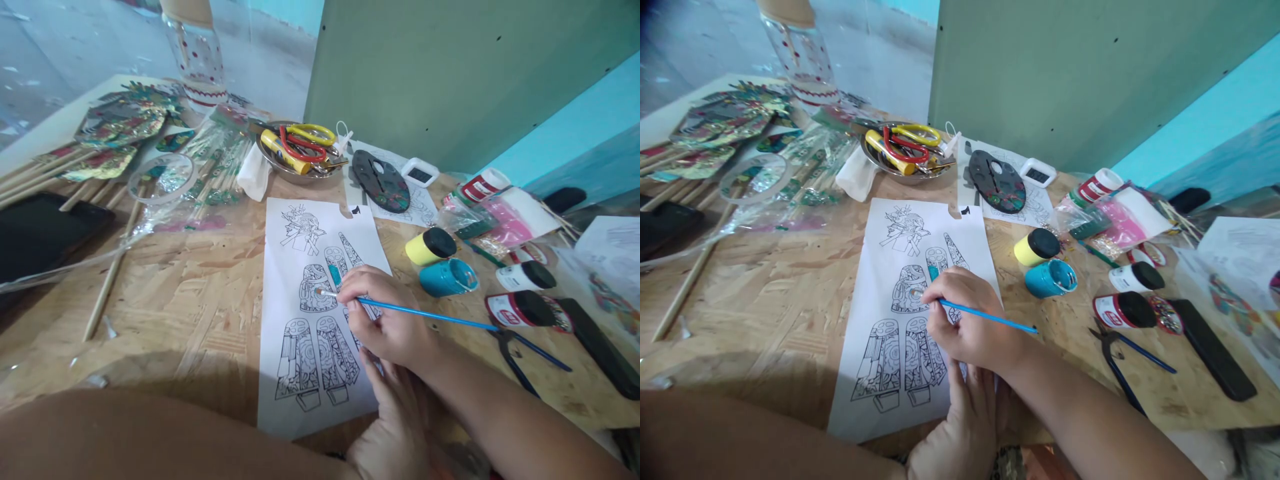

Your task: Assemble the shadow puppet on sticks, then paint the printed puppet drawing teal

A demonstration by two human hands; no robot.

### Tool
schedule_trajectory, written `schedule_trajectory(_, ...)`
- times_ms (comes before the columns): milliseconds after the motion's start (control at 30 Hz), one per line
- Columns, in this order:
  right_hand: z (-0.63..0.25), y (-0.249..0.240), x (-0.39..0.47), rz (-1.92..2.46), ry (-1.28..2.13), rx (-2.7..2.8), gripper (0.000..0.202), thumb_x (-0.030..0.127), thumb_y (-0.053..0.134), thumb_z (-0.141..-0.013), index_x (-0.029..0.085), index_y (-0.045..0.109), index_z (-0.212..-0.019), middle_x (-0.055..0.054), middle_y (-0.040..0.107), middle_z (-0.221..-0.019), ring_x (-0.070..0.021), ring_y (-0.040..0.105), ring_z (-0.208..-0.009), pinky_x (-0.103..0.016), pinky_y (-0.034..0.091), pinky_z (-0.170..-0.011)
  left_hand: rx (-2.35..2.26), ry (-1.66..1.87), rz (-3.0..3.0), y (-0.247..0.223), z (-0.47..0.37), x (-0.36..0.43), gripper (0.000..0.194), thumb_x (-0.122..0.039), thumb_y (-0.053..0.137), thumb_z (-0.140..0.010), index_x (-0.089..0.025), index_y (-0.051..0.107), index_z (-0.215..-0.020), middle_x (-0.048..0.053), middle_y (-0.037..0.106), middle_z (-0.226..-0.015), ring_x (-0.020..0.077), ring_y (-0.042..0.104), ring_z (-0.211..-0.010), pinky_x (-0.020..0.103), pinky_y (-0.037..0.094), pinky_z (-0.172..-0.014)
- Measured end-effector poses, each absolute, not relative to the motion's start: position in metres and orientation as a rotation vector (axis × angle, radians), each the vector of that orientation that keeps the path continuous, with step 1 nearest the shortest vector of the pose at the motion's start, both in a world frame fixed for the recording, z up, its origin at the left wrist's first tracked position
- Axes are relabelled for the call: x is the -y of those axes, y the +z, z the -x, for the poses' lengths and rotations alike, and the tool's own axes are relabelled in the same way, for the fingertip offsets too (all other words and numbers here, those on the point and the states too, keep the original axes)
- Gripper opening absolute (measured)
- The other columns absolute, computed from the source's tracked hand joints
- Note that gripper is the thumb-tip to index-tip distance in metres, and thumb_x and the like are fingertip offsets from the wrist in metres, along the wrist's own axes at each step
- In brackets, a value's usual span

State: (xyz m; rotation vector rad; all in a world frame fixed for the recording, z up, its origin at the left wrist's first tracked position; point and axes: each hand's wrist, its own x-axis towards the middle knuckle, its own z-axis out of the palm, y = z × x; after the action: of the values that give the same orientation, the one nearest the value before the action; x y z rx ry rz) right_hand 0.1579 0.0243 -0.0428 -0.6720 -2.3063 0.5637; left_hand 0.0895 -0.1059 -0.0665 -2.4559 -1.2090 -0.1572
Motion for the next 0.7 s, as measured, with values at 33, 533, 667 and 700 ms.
schedule_trajectory(33,-0.1579,-0.0427,-0.0245,0.669,0.569,2.311,0.017,0.009,0.051,-0.083,0.023,0.057,-0.09,-0.001,0.063,-0.08,-0.0191,0.062,-0.084,-0.037,0.053,-0.076,1.204,-0.153,2.46,-0.0665,-0.0896,0.1058,0.042,-0.042,0.059,-0.092,-0.019,0.056,-0.127,0.01,0.059,-0.13,0.0244,0.06,-0.113,0.049,0.054,-0.092)
schedule_trajectory(533,-0.159,-0.04,-0.025,0.651,0.6,2.324,0.017,0.009,0.05,-0.082,0.023,0.057,-0.089,-0.002,0.063,-0.079,-0.0199,0.062,-0.085,-0.039,0.054,-0.078,1.133,-0.131,2.492,-0.0653,-0.0875,0.106,0.041,-0.042,0.056,-0.093,-0.018,0.057,-0.127,0.01,0.059,-0.129,0.0247,0.06,-0.113,0.049,0.054,-0.092)
schedule_trajectory(667,-0.158,-0.0395,-0.0242,0.645,0.618,2.292,0.016,0.009,0.05,-0.082,0.022,0.057,-0.089,-0.002,0.063,-0.08,-0.0197,0.063,-0.085,-0.039,0.054,-0.079,1.117,-0.107,2.487,-0.0673,-0.089,0.1053,0.042,-0.041,0.059,-0.092,-0.018,0.056,-0.127,0.01,0.059,-0.129,0.0241,0.06,-0.112,0.049,0.054,-0.092)
schedule_trajectory(700,-0.1575,-0.0394,-0.024,0.638,0.616,2.284,0.017,0.009,0.05,-0.082,0.022,0.057,-0.089,-0.002,0.063,-0.08,-0.0195,0.063,-0.085,-0.039,0.054,-0.079,1.116,-0.097,2.486,-0.0677,-0.0894,0.1053,0.042,-0.041,0.059,-0.092,-0.018,0.056,-0.127,0.01,0.059,-0.129,0.024,0.061,-0.111,0.048,0.054,-0.092)
